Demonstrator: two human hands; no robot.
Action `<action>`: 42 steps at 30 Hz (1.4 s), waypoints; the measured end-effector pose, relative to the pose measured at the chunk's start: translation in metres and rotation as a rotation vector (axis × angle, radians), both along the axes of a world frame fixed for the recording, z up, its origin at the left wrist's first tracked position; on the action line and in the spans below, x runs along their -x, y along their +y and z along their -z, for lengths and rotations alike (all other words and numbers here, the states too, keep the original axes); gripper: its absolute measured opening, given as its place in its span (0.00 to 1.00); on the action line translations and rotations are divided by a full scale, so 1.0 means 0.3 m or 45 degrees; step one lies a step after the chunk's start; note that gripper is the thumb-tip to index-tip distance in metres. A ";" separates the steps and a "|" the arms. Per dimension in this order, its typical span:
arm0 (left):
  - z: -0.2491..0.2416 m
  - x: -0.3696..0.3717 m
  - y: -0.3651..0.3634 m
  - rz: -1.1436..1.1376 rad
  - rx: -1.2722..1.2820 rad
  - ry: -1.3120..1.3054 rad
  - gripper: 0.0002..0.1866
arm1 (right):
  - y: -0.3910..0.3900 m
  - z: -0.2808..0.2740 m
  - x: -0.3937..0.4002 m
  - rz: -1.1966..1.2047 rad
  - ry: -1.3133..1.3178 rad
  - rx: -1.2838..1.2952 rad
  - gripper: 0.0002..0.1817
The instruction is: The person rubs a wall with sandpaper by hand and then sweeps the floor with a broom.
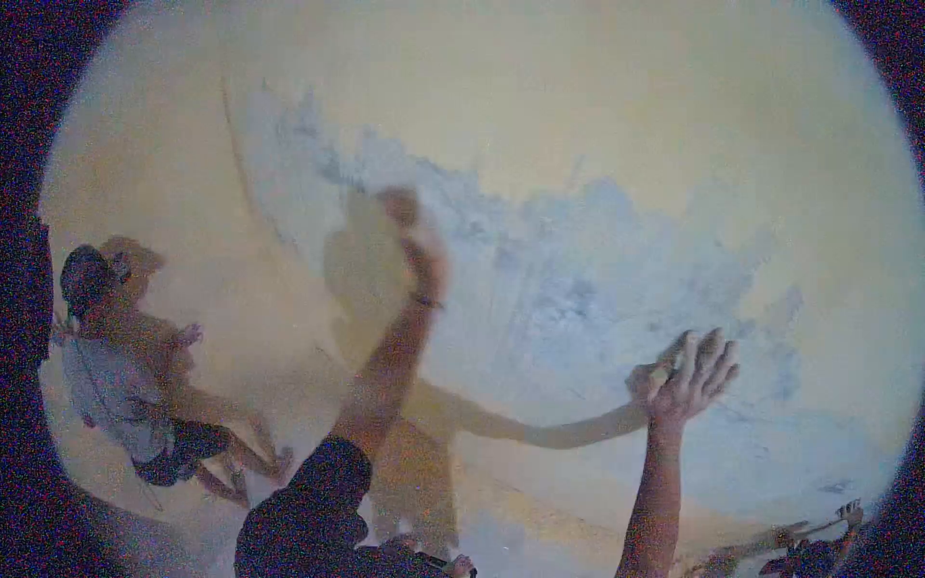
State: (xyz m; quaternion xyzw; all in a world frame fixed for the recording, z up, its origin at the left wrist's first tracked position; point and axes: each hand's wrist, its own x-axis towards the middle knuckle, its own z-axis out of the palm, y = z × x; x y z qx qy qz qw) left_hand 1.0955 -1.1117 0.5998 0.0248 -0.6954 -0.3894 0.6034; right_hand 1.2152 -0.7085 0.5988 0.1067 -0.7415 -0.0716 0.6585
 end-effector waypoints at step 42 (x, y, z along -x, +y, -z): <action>-0.189 0.412 -0.738 0.018 0.335 0.250 0.25 | 0.164 0.200 0.366 0.112 0.063 -0.098 0.34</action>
